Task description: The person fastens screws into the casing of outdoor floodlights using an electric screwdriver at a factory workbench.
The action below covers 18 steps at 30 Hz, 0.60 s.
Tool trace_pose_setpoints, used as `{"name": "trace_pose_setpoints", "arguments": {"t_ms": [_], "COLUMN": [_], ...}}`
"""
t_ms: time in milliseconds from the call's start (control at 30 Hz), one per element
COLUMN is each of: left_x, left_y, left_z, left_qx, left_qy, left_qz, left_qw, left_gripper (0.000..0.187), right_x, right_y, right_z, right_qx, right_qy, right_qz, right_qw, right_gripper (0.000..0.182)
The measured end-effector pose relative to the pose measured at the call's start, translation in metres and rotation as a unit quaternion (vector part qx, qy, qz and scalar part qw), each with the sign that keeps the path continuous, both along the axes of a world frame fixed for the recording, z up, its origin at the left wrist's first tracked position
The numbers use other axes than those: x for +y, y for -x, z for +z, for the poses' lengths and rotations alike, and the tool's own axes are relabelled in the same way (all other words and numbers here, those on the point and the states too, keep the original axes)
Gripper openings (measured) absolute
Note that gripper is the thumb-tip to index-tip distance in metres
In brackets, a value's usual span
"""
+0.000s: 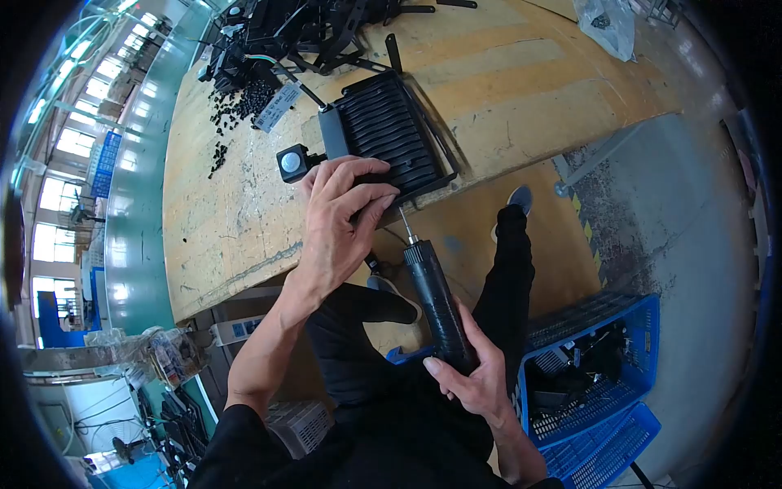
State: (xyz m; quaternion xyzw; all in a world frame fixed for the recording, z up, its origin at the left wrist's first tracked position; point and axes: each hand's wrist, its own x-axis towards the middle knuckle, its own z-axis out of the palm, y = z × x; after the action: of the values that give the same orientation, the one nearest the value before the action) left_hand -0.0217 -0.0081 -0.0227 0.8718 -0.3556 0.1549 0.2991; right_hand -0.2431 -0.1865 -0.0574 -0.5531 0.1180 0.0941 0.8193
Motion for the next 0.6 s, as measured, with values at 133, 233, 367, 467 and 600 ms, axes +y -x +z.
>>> {"name": "trace_pose_setpoints", "arguments": {"t_ms": [133,233,367,467,600], "left_x": [0.005,0.010,-0.008,-0.039,-0.052], "left_y": [0.001,-0.009,-0.059,-0.116,-0.135], "left_z": [0.009,0.014,0.035,0.019,-0.010], "left_qx": [-0.002,-0.002,0.031,-0.067,-0.127], "left_qy": [-0.022,-0.036,-0.001,-0.054,-0.132], "left_qz": [-0.018,-0.046,-0.037,-0.042,0.029], "left_qw": [1.000,0.998,0.999,0.995,0.983], "left_gripper": [0.020,0.022,0.022,0.028,0.052], "right_x": [-0.002,0.001,-0.003,-0.006,-0.012], "right_y": [0.000,-0.004,-0.003,-0.005,-0.008], "right_z": [-0.003,0.000,-0.009,-0.009,-0.017], "right_qx": [0.000,0.009,-0.001,0.003,-0.025], "right_qy": [0.000,0.015,0.026,0.046,0.143], "right_qz": [0.005,0.002,0.013,0.010,0.028], "right_qw": [1.000,1.000,1.000,0.999,0.989], "right_gripper": [0.088,0.087,0.087,0.086,0.087]}}
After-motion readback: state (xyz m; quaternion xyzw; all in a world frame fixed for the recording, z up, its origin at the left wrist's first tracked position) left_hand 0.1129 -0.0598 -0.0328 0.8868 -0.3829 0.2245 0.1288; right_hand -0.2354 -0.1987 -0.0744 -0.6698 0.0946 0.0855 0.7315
